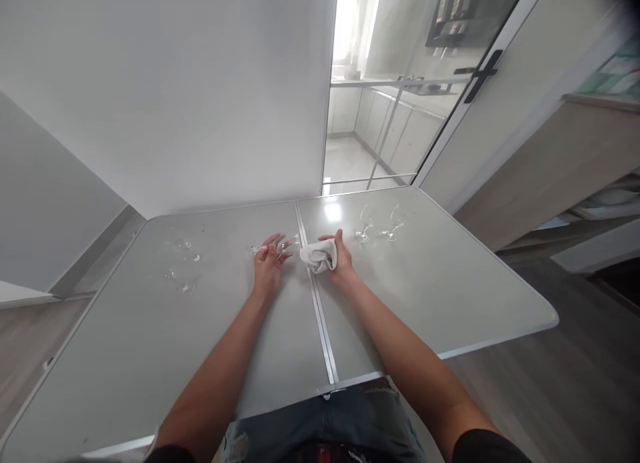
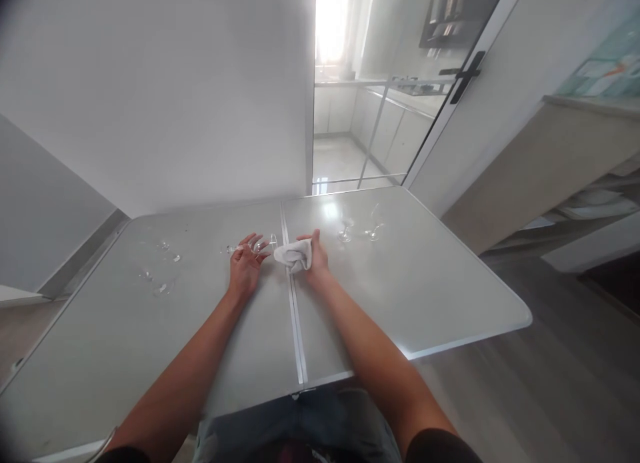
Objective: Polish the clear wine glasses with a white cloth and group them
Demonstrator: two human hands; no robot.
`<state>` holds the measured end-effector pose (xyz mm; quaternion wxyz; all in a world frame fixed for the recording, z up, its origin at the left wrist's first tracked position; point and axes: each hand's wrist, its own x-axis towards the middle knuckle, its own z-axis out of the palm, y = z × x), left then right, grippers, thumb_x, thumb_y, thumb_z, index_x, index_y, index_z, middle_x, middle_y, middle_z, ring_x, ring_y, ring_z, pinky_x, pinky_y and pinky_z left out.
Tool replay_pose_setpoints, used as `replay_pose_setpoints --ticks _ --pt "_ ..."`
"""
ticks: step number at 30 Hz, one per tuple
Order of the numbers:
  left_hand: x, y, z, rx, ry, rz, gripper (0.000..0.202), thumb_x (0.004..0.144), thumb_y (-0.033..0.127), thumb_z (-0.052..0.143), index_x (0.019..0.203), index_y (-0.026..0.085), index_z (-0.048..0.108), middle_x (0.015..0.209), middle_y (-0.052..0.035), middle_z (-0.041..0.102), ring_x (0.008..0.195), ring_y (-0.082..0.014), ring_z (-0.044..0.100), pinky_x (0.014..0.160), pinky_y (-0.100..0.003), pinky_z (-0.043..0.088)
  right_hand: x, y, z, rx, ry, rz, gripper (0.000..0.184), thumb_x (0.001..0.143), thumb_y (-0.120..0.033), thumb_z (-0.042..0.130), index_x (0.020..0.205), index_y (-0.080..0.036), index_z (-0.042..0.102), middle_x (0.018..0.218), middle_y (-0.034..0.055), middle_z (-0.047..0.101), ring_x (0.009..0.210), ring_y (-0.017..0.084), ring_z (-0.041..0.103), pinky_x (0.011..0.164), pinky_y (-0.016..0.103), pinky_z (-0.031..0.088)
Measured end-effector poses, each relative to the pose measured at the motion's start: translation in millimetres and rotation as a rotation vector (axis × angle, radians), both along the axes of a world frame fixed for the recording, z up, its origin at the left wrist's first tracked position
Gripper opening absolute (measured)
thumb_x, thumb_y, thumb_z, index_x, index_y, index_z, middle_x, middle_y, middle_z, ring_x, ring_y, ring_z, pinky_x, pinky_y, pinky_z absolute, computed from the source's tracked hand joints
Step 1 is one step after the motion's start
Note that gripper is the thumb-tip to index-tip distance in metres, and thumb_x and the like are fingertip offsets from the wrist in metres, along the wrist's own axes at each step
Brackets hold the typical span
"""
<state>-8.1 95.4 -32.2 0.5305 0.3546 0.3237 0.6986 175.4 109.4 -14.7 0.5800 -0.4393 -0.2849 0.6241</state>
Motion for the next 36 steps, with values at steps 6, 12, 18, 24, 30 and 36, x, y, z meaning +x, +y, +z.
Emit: replay_pose_setpoints --ticks 6,12,18,24,30,36 --pt "-2 0 0.2 -0.016 -0.013 0.027 0.037 0.087 0.048 0.073 0.115 0.024 0.071 0.139 -0.0124 0.06 0.108 -0.0241 0.069 0.077 -0.032 0.06 3 8 -7.7 0.072 0.115 0.068 0.049 0.058 -0.027 0.078 0.101 -0.022 0.055 0.08 -0.0025 0.061 0.072 0.016 0.057 0.06 0.025 0.046" --pt "-4 -1 -0.6 0.0 0.009 0.065 0.039 0.088 0.048 0.071 0.119 0.024 0.07 0.141 -0.0138 0.059 0.113 -0.0257 0.068 0.076 -0.03 0.059 5 2 -0.8 0.099 0.021 -0.042 0.044 0.069 -0.032 0.065 0.111 -0.025 0.054 0.088 -0.0015 0.06 0.073 0.015 0.054 0.057 0.022 0.041" --pt "-1 -1 -3.7 -0.002 0.083 0.092 0.041 0.085 0.048 0.074 0.117 0.022 0.072 0.138 -0.0146 0.062 0.11 -0.026 0.069 0.074 -0.03 0.06 0 -3 8.0 0.263 -0.312 -0.073 0.043 0.079 -0.036 0.057 0.121 -0.026 0.062 0.092 -0.001 0.062 0.07 0.013 0.05 0.061 0.022 0.041" --pt "6 -3 -4.9 -0.006 0.196 0.135 0.037 0.081 0.048 0.078 0.101 0.016 0.076 0.137 -0.0152 0.063 0.099 -0.0247 0.073 0.082 -0.036 0.061 -8 -19 11.4 0.373 -0.19 0.315 0.085 0.071 -0.019 0.056 0.153 -0.028 0.032 0.077 -0.0058 0.061 0.06 0.012 0.047 0.057 0.023 0.038" --pt "5 -2 -6.9 -0.034 0.217 0.13 0.039 0.08 0.052 0.076 0.097 0.017 0.077 0.126 -0.0132 0.068 0.093 -0.0214 0.071 0.081 -0.035 0.059 -3 -21 12.7 0.407 -0.125 0.491 0.102 0.072 -0.019 0.06 0.161 -0.03 0.012 0.087 -0.0037 0.064 0.072 0.015 0.057 0.07 0.027 0.046" --pt "4 -2 -9.6 -0.033 0.308 0.072 0.037 0.086 0.053 0.07 0.095 0.018 0.075 0.085 -0.0036 0.067 0.074 -0.0132 0.059 0.065 -0.023 0.049 -6 -22 7.1 0.724 -0.614 0.589 0.092 0.085 -0.016 0.046 0.163 -0.024 -0.002 0.095 0.0011 0.066 0.079 0.018 0.058 0.094 0.043 0.049"
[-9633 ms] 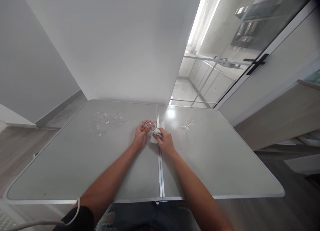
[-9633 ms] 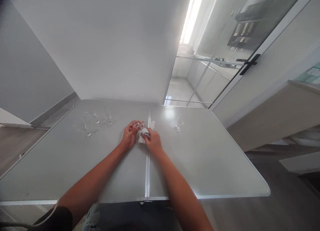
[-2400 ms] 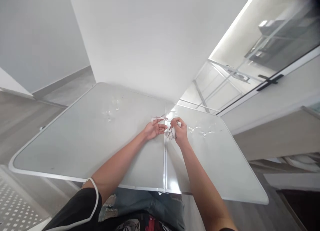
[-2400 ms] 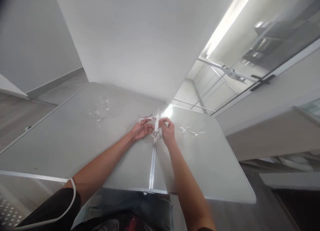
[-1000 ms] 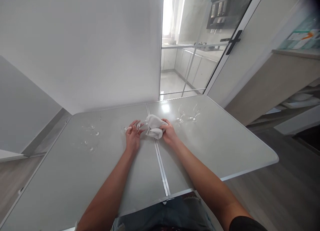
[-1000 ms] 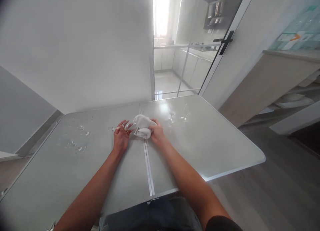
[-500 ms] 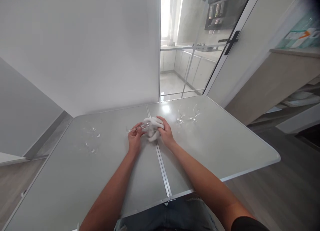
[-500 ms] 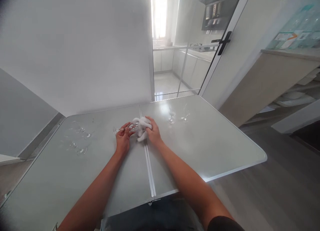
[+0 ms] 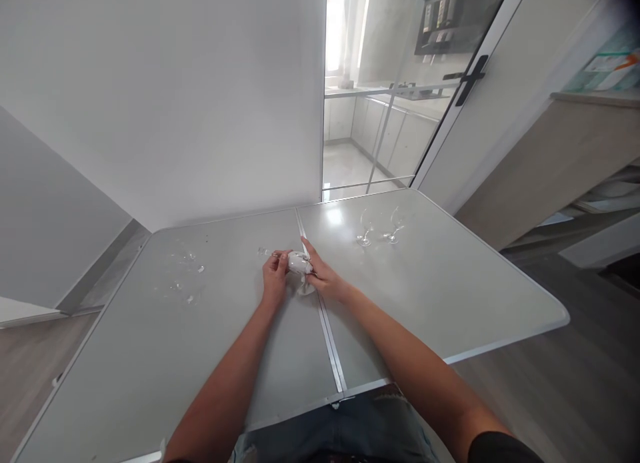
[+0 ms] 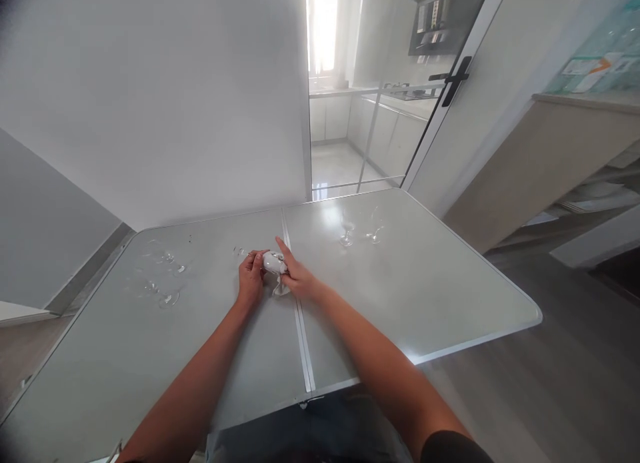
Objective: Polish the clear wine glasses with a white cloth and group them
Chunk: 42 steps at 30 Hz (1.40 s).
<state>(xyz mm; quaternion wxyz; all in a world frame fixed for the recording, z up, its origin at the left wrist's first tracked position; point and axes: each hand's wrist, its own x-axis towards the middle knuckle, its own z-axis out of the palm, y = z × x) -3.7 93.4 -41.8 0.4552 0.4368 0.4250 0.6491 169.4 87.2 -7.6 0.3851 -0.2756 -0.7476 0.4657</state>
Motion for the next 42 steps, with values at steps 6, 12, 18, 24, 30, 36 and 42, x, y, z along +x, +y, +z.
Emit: replay_pose_setpoints --ticks 6,12,18,24,30,36,42 --pt "-3 1 0.1 -0.013 0.012 0.084 0.041 0.085 0.056 0.07 0.081 0.015 0.073 0.082 -0.0042 0.066 0.074 -0.0144 0.058 0.067 -0.024 0.048 0 -3 10.6 0.372 -0.347 0.04 0.085 0.079 -0.006 0.043 0.16 -0.02 0.026 0.094 0.004 0.069 0.094 0.023 0.063 0.12 0.061 0.014" --pt "-2 -1 5.4 0.04 -0.144 -0.147 0.037 0.086 0.054 0.069 0.093 0.017 0.075 0.12 -0.01 0.067 0.092 -0.0175 0.064 0.079 -0.028 0.052 -3 -2 5.5 -0.451 0.428 -0.04 0.09 0.074 -0.012 0.055 0.158 -0.027 0.026 0.079 -0.0037 0.067 0.074 0.018 0.062 0.079 0.034 0.052" --pt "-5 -1 9.9 0.043 -0.198 -0.258 0.044 0.082 0.052 0.075 0.11 0.018 0.072 0.13 -0.013 0.065 0.084 -0.0168 0.065 0.071 -0.029 0.052 -5 -1 2.7 -0.757 0.699 -0.005 0.094 0.067 -0.01 0.058 0.155 -0.025 0.027 0.087 -0.0009 0.07 0.073 0.018 0.066 0.071 0.032 0.053" --pt "-5 6 -3.6 -0.015 -0.173 0.027 0.036 0.076 0.049 0.081 0.074 0.015 0.071 0.075 -0.0014 0.064 0.069 -0.0112 0.056 0.066 -0.022 0.046 -6 -9 6.2 -0.035 0.067 0.038 0.087 0.074 -0.008 0.049 0.158 -0.022 0.028 0.088 -0.0002 0.07 0.083 0.021 0.065 0.103 0.048 0.045" --pt "-3 6 -2.4 -0.039 -0.139 -0.011 0.037 0.078 0.052 0.078 0.081 0.016 0.072 0.077 -0.0015 0.065 0.067 -0.0111 0.057 0.063 -0.022 0.046 -7 -8 5.9 0.007 0.036 -0.063 0.075 0.079 -0.007 0.049 0.152 -0.026 0.041 0.1 0.0021 0.073 0.098 0.023 0.065 0.116 0.053 0.032" --pt "-3 1 9.3 0.029 -0.235 -0.228 0.038 0.083 0.048 0.075 0.11 0.02 0.072 0.13 -0.012 0.066 0.088 -0.0169 0.066 0.075 -0.029 0.053 -9 -2 1.7 -0.733 0.701 -0.061 0.08 0.075 -0.013 0.062 0.15 -0.026 0.036 0.093 0.0009 0.072 0.084 0.02 0.068 0.077 0.034 0.055" --pt "-5 3 3.3 0.012 -0.239 -0.109 0.038 0.078 0.05 0.08 0.096 0.017 0.075 0.106 -0.0099 0.072 0.081 -0.0158 0.065 0.071 -0.026 0.052 -6 -3 -1.2 -0.369 0.359 -0.046 0.085 0.084 -0.013 0.053 0.16 -0.029 0.017 0.099 0.0009 0.072 0.082 0.019 0.068 0.08 0.036 0.055"
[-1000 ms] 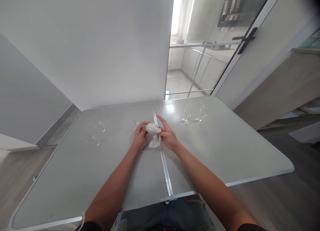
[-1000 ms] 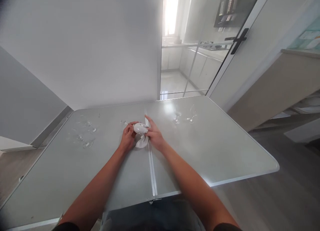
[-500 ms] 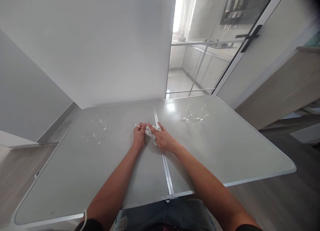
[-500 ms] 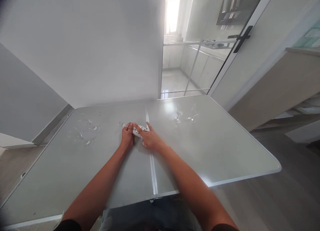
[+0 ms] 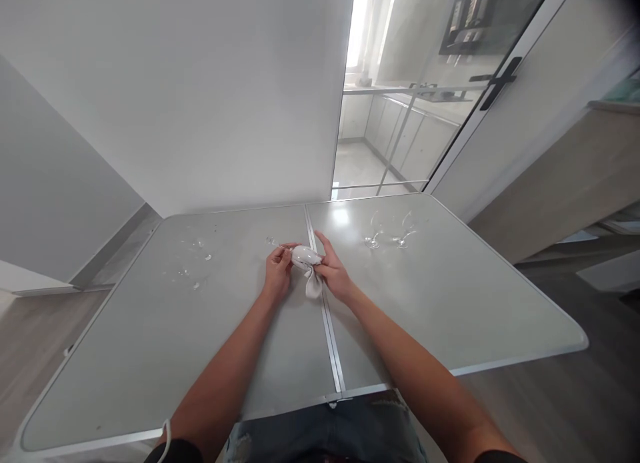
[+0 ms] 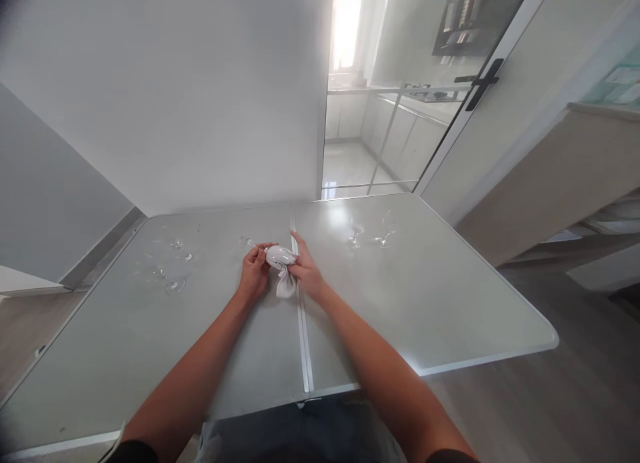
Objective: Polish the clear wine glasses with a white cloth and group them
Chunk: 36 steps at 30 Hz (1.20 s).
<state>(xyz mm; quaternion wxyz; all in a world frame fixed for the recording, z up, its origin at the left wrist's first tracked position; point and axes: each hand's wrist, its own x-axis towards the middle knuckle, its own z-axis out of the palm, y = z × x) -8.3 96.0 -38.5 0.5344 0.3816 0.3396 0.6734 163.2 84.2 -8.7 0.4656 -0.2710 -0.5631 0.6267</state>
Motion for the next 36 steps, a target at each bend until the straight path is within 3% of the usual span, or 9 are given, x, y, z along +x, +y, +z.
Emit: replay_pose_setpoints --ticks 4,6,8,12,16,20,28,31,36 --pt "1 3 -4.9 -0.09 0.049 0.107 0.041 0.076 0.055 0.079 0.086 0.016 0.075 0.083 -0.0043 0.069 0.073 -0.0139 0.063 0.07 -0.026 0.051 4 -2 5.3 0.706 -0.598 0.057 0.084 0.082 -0.002 0.043 0.16 -0.025 0.024 0.137 0.0098 0.063 0.13 0.025 0.055 0.115 0.05 0.035" --pt "1 3 -3.9 -0.106 0.06 0.133 0.041 0.075 0.055 0.079 0.084 0.015 0.075 0.082 -0.0044 0.069 0.075 -0.0147 0.064 0.071 -0.026 0.052 4 -2 7.3 0.841 -0.732 0.095 0.085 0.079 0.001 0.042 0.159 -0.023 0.028 0.146 0.0126 0.056 0.14 0.026 0.046 0.12 0.053 0.026" --pt "1 1 -1.0 -0.088 0.059 0.1 0.04 0.075 0.053 0.08 0.089 0.015 0.076 0.089 -0.0066 0.072 0.08 -0.0163 0.065 0.074 -0.027 0.052 2 -2 7.1 0.733 -0.653 0.051 0.079 0.081 -0.002 0.042 0.157 -0.023 0.034 0.145 0.0123 0.057 0.139 0.027 0.047 0.118 0.053 0.029" --pt "1 -2 4.5 -0.013 0.012 -0.017 0.041 0.074 0.046 0.083 0.102 0.017 0.075 0.113 -0.0122 0.072 0.085 -0.0172 0.066 0.077 -0.029 0.053 -3 0 2.9 0.08 -0.059 -0.067 0.065 0.087 -0.017 0.05 0.151 -0.028 0.038 0.122 0.0062 0.069 0.114 0.024 0.064 0.101 0.047 0.049" --pt "-1 -2 5.1 -0.001 -0.01 -0.03 0.041 0.072 0.042 0.086 0.104 0.018 0.075 0.113 -0.0111 0.073 0.077 -0.0144 0.063 0.076 -0.029 0.053 -4 2 2.0 -0.369 0.32 0.08 0.067 0.079 -0.021 0.064 0.143 -0.027 0.044 0.117 0.0066 0.069 0.097 0.024 0.069 0.085 0.045 0.057" --pt "-1 -2 3.1 0.004 -0.002 -0.002 0.034 0.075 0.041 0.084 0.098 0.017 0.076 0.113 -0.0115 0.073 0.085 -0.0165 0.065 0.075 -0.028 0.053 0 -2 2.7 -0.221 0.189 0.002 0.07 0.084 -0.021 0.061 0.15 -0.028 0.038 0.104 0.0027 0.071 0.087 0.021 0.068 0.087 0.042 0.055" --pt "0 -3 2.9 -0.024 0.007 0.026 0.034 0.08 0.045 0.079 0.097 0.016 0.077 0.108 -0.0108 0.073 0.087 -0.0176 0.067 0.078 -0.029 0.053 11 2 6.9 0.69 -0.624 0.092 0.07 0.085 -0.007 0.046 0.152 -0.028 0.043 0.138 0.0075 0.062 0.135 0.026 0.05 0.122 0.054 0.019" --pt "0 -3 4.1 -0.004 -0.013 0.013 0.031 0.078 0.042 0.081 0.096 0.017 0.077 0.111 -0.011 0.072 0.089 -0.0176 0.067 0.078 -0.028 0.054 7 0 7.3 0.543 -0.505 0.012 0.067 0.088 -0.011 0.045 0.153 -0.027 0.041 0.138 0.0077 0.062 0.128 0.025 0.055 0.116 0.051 0.031" --pt "-1 -1 3.4 -0.005 -0.071 0.011 0.031 0.071 0.039 0.087 0.093 0.019 0.076 0.116 -0.0116 0.073 0.097 -0.0205 0.068 0.078 -0.03 0.055 -4 -5 4.0 -0.155 0.144 -0.085 0.061 0.087 -0.026 0.059 0.146 -0.029 0.044 0.099 0.001 0.071 0.091 0.02 0.067 0.083 0.034 0.053"
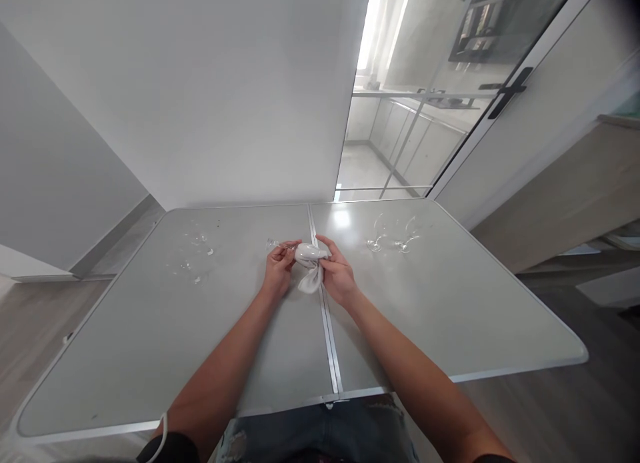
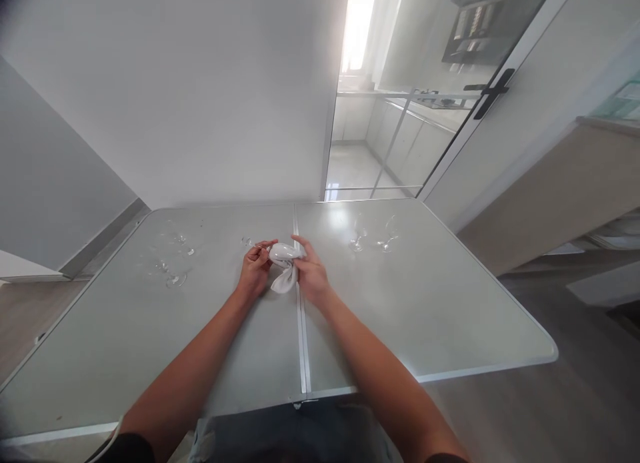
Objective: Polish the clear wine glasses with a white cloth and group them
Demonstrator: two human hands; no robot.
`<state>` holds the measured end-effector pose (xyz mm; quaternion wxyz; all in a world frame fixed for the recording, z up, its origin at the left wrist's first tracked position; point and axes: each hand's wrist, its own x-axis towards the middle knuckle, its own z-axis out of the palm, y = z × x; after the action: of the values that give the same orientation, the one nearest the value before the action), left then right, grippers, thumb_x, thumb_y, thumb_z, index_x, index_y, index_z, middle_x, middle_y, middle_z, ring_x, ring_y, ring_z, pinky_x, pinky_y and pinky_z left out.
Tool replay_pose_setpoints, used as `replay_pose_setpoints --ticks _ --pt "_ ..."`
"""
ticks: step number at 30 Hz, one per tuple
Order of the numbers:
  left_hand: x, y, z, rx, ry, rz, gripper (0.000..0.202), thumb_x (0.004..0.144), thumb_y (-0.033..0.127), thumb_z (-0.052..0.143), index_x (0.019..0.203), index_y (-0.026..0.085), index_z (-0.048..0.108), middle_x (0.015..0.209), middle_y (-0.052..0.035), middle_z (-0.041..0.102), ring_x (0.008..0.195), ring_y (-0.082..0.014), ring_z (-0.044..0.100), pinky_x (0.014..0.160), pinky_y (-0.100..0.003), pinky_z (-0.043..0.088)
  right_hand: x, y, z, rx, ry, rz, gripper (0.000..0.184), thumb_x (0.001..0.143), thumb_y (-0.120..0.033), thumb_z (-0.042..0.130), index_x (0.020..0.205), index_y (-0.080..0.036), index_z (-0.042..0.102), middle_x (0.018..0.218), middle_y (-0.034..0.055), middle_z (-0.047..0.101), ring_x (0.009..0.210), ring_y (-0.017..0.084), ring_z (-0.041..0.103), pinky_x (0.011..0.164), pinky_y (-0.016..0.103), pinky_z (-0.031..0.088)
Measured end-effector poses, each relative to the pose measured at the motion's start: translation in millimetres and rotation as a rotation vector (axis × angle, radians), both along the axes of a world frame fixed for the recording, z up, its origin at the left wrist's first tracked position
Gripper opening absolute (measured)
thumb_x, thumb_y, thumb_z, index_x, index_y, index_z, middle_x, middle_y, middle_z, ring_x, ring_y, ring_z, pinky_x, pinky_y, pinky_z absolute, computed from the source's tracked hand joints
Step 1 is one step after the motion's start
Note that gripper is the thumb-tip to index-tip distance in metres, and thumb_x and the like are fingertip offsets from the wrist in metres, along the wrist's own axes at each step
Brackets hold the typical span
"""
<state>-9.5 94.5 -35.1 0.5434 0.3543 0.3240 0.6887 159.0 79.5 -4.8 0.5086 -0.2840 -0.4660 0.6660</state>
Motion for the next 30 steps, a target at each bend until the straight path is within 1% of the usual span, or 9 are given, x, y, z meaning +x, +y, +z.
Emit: replay_pose_setpoints --ticks 2,4,9,12,14,17,21,24,30 --pt "1 1 -0.7 -0.01 0.007 0.003 0.033 0.069 0.038 0.088 0.093 0.02 0.076 0.114 -0.0116 0.074 0.097 -0.0219 0.069 0.077 -0.031 0.056 -2 1 -1.0 -0.17 0.148 0.014 0.057 0.082 -0.026 0.066 0.137 -0.029 0.05 0.1 0.001 0.069 0.084 0.019 0.066 0.075 0.033 0.054" --pt "2 1 -1.5 -0.011 0.024 0.016 0.032 0.068 0.036 0.09 0.092 0.019 0.076 0.111 -0.0116 0.075 0.099 -0.0228 0.07 0.078 -0.032 0.056 -3 3 -1.3 -0.229 0.199 -0.009 0.053 0.078 -0.024 0.069 0.129 -0.027 0.054 0.101 0.0015 0.069 0.081 0.019 0.066 0.071 0.032 0.054" --pt "-1 2 -4.8 -0.042 -0.03 0.085 0.032 0.071 0.036 0.088 0.096 0.019 0.076 0.119 -0.0116 0.073 0.107 -0.0247 0.07 0.088 -0.037 0.056 -1 4 -2.5 -0.13 0.1 -0.349 0.048 0.081 -0.026 0.069 0.127 -0.028 0.055 0.077 -0.0048 0.06 0.068 0.014 0.059 0.063 0.024 0.048" --pt "-5 5 -6.8 -0.052 -0.1 0.145 0.036 0.07 0.036 0.089 0.099 0.021 0.076 0.131 -0.0109 0.067 0.117 -0.0261 0.066 0.095 -0.039 0.054 1 8 -7.1 -0.137 0.136 -0.519 0.044 0.082 -0.028 0.068 0.124 -0.027 0.057 0.09 -0.0021 0.066 0.082 0.015 0.063 0.073 0.025 0.051" --pt "-5 6 -7.2 -0.037 -0.118 0.181 0.036 0.068 0.037 0.09 0.097 0.021 0.076 0.134 -0.0098 0.065 0.12 -0.0256 0.064 0.098 -0.039 0.053 2 12 -9.7 -0.158 0.161 -0.536 0.035 0.082 -0.031 0.068 0.115 -0.024 0.062 0.101 0.0017 0.069 0.092 0.017 0.065 0.079 0.028 0.052" --pt "1 3 -5.3 0.036 0.009 0.193 0.031 0.066 0.035 0.091 0.09 0.02 0.077 0.125 -0.0089 0.066 0.112 -0.0222 0.065 0.096 -0.036 0.054 -2 14 -8.6 -0.209 0.234 -0.431 0.027 0.08 -0.034 0.07 0.104 -0.022 0.067 0.107 0.0043 0.071 0.098 0.02 0.066 0.082 0.032 0.054" --pt "10 -6 -0.4 0.119 0.302 0.089 0.028 0.068 0.031 0.089 0.092 0.021 0.08 0.102 -0.0059 0.065 0.087 -0.0162 0.066 0.082 -0.031 0.054 -10 9 -3.5 -0.159 0.306 -0.246 0.035 0.084 -0.044 0.069 0.111 -0.023 0.065 0.115 0.0056 0.069 0.104 0.022 0.065 0.084 0.035 0.055" --pt "13 -8 0.9 0.152 0.395 -0.052 0.028 0.067 0.03 0.089 0.093 0.021 0.08 0.095 -0.0056 0.064 0.079 -0.0151 0.064 0.074 -0.03 0.053 -9 9 -4.4 -0.1 0.243 -0.28 0.048 0.075 -0.034 0.081 0.118 -0.025 0.061 0.11 0.0021 0.069 0.099 0.018 0.065 0.084 0.03 0.054" --pt "11 -8 0.0 -0.035 0.14 -0.398 0.053 0.074 0.032 0.085 0.124 0.024 0.066 0.104 -0.0077 0.069 0.081 -0.0195 0.071 0.083 -0.041 0.059 12 20 -1.9 0.005 0.187 -0.467 0.049 0.069 -0.026 0.086 0.113 -0.027 0.064 0.104 -0.0008 0.065 0.09 0.014 0.063 0.08 0.028 0.054"
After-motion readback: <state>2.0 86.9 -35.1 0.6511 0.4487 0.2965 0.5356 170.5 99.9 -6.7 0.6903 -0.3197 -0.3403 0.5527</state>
